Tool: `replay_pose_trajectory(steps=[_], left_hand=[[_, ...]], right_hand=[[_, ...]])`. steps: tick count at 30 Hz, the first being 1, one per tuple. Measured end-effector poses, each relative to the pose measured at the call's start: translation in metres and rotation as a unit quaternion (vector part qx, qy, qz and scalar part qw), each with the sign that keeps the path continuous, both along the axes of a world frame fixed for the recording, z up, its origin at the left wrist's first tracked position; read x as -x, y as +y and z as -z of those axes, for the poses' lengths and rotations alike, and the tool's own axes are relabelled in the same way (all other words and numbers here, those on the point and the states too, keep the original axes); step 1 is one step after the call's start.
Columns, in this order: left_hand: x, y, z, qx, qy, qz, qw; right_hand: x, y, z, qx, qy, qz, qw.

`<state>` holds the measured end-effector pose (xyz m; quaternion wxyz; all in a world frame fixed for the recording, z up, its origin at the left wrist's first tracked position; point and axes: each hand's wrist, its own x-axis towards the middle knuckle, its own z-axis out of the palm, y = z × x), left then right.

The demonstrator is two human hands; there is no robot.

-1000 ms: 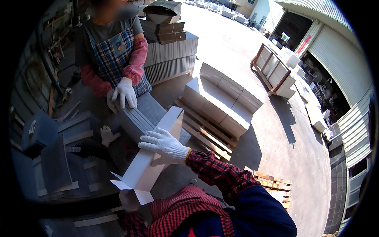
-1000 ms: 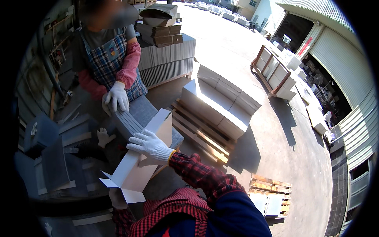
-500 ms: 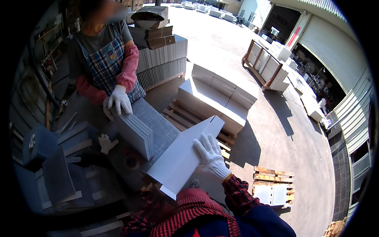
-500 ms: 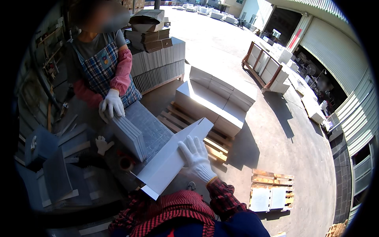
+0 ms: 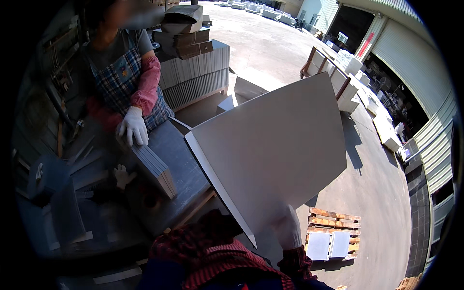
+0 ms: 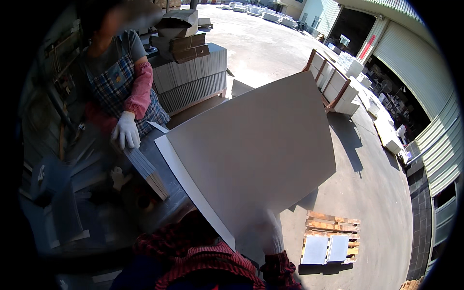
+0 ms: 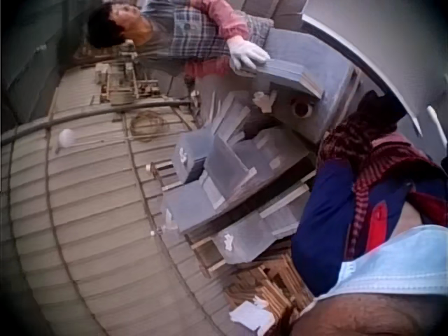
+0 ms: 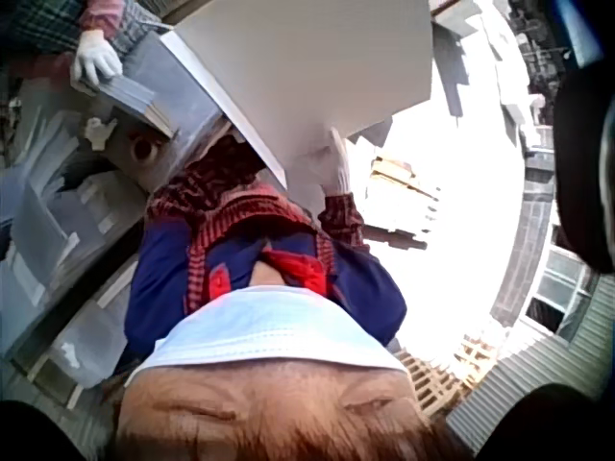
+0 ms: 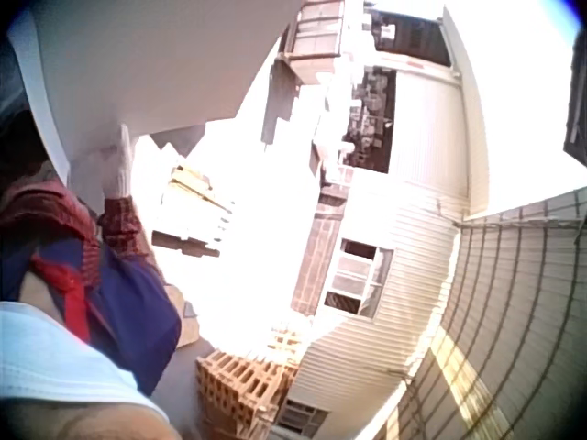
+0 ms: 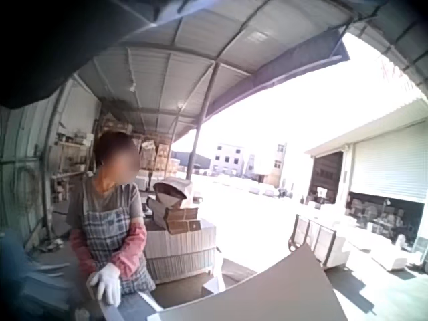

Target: The person picks up gray rectangular panels from a stack, places them on a table, and wipes them with a cloth. The person then stacks the panels back onto a rack. The person also handles cardboard pieces and places them on the table.

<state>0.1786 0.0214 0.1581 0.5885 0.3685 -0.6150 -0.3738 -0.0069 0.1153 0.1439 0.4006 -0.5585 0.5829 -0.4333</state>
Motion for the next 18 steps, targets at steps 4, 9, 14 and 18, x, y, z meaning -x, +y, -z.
replay_pose_trajectory(steps=[4,9,14,18], left_hand=[[0.006,-0.032,-0.001,0.059,-0.059,-0.053,0.995],[-0.016,-0.046,-0.009,0.134,-0.157,-0.137,0.969],[-0.085,-0.057,-0.013,0.151,-0.312,-0.259,0.902],[-0.15,-0.063,-0.005,-0.007,-0.254,-0.228,0.94]], right_hand=[[-0.011,-0.031,0.032,-0.053,-0.33,-0.004,0.942],[-0.034,-0.059,0.019,-0.101,-0.487,0.028,0.867],[-0.03,-0.086,0.022,-0.038,-0.407,0.003,0.913],[-0.051,-0.098,0.004,0.045,-0.322,-0.018,0.946]])
